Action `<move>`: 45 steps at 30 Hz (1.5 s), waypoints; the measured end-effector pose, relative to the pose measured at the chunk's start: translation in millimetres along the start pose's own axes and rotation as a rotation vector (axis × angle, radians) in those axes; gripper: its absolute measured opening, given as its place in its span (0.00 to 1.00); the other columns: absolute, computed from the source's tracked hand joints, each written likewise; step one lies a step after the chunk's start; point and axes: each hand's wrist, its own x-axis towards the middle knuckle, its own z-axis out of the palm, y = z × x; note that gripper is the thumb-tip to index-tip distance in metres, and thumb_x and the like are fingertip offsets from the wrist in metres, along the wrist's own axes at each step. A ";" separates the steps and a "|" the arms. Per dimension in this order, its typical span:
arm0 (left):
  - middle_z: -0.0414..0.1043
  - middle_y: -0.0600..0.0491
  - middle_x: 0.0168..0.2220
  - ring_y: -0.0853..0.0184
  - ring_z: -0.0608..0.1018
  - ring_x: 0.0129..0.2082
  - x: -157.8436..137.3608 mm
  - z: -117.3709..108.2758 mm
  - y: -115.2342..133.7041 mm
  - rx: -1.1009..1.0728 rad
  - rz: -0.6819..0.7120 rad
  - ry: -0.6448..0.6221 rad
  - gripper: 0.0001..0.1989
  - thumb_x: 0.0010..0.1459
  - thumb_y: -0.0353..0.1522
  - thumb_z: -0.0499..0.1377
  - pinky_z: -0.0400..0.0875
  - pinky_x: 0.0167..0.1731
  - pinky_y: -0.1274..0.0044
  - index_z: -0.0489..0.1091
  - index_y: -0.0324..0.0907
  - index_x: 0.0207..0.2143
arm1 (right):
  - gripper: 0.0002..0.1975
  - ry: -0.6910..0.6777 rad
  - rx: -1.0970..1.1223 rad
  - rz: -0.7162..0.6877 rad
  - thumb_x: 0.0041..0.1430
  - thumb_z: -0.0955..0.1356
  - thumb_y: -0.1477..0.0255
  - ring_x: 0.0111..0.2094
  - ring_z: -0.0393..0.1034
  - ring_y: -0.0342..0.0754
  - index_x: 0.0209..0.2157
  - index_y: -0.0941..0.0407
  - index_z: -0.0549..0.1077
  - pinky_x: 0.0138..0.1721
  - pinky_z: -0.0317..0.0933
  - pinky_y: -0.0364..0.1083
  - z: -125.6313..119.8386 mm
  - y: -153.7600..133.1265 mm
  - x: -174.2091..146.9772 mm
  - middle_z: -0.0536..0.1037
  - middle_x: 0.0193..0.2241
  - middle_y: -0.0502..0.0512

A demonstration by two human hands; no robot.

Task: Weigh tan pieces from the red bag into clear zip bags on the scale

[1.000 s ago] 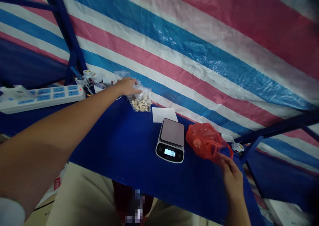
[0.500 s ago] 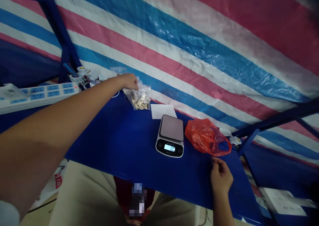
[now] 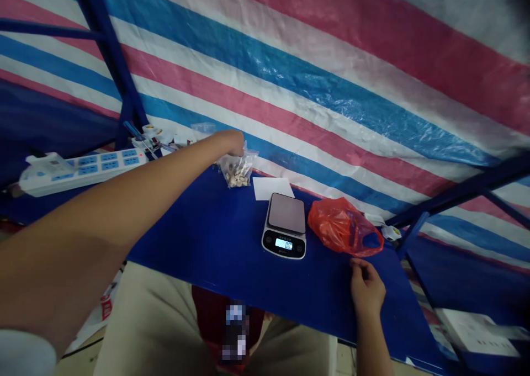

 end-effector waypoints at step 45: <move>0.71 0.37 0.55 0.46 0.70 0.55 -111.6 159.6 308.8 -0.186 0.935 0.232 0.24 0.54 0.29 0.62 0.59 0.56 0.53 0.70 0.40 0.55 | 0.20 0.214 1.336 0.600 0.44 0.79 0.66 0.29 0.77 0.40 0.39 0.51 0.74 0.26 0.72 0.41 -87.8 23.6 -10.2 0.82 0.33 0.38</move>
